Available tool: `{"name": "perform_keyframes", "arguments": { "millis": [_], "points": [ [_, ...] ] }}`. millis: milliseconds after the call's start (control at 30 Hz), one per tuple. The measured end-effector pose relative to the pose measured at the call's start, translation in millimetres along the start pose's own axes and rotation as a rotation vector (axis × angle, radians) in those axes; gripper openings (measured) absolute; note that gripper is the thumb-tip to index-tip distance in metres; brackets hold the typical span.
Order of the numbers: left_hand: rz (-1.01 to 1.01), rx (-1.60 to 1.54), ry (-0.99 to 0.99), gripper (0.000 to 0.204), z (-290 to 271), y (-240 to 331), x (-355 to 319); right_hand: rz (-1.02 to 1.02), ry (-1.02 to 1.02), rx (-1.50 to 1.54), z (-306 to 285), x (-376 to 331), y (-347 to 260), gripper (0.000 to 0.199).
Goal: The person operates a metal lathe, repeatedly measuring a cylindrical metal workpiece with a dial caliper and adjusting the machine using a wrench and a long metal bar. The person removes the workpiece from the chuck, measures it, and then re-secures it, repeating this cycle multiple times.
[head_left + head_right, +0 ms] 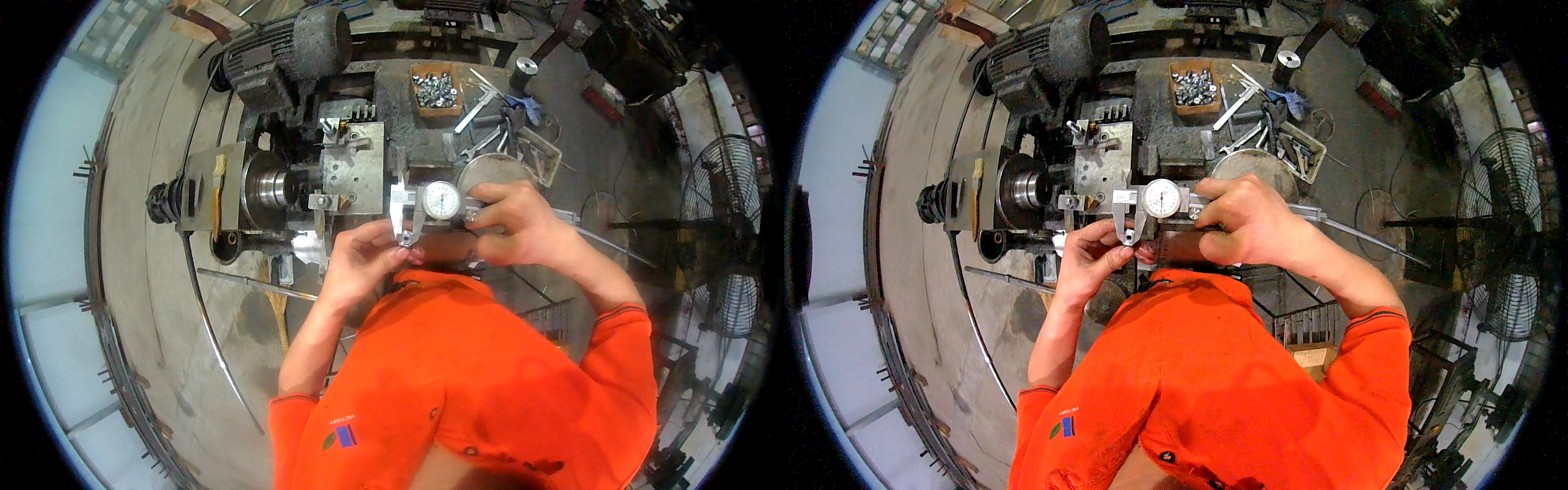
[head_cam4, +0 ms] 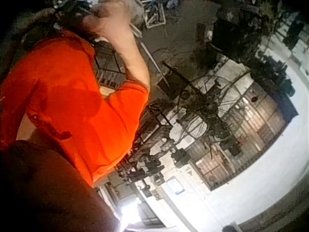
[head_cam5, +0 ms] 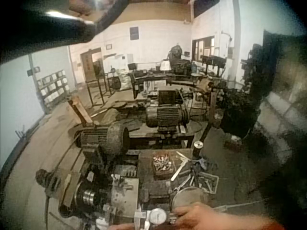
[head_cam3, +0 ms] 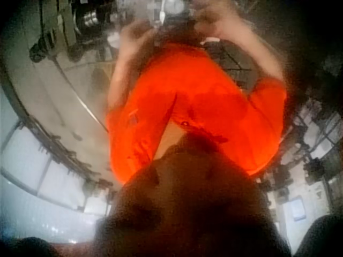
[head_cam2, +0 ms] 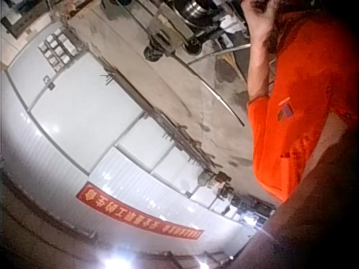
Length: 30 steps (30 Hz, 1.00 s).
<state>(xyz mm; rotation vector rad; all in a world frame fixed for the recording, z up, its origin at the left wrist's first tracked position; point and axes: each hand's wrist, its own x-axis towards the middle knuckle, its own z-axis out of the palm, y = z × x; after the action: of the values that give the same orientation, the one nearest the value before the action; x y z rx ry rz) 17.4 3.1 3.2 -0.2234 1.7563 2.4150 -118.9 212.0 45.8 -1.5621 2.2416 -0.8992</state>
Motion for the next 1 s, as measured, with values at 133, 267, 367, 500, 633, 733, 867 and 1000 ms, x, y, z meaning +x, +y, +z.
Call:
{"name": "perform_keyframes", "arguments": {
  "millis": [133,267,367,500,633,733,867,1000],
  "points": [
    [0.002,0.033,-0.023,0.024,-1.2,0.6,1.8,-0.036,0.016,0.001,1.0,-1.0,2.4,0.022],
    [0.019,0.037,-0.03,0.024,-3.0,-2.8,2.0,-0.012,0.006,-0.024,1.3,-0.6,1.7,0.02],
    [0.021,0.022,-0.036,0.024,-3.7,-4.3,2.3,0.0,0.029,-0.019,1.0,1.3,-2.3,0.018],
    [0.015,0.017,-0.039,0.024,-1.8,-0.3,1.7,-0.003,0.027,-0.041,1.0,1.3,-2.9,0.018],
    [0.021,0.031,-0.027,0.025,-2.7,-3.3,1.7,-0.01,0.035,-0.046,2.5,0.5,-1.7,0.018],
    [0.03,0.086,0.012,0.035,-3.3,-6.8,2.8,-0.062,0.034,-0.068,5.0,-1.7,4.1,0.02],
    [0.019,0.019,-0.002,0.03,-1.4,-4.4,2.9,-0.045,0.061,-0.045,6.7,-2.4,4.4,0.02],
    [-0.006,0.02,-0.008,0.025,-1.8,-5.1,2.8,-0.045,0.051,-0.058,7.3,-1.3,5.2,0.02]
  ]
}}
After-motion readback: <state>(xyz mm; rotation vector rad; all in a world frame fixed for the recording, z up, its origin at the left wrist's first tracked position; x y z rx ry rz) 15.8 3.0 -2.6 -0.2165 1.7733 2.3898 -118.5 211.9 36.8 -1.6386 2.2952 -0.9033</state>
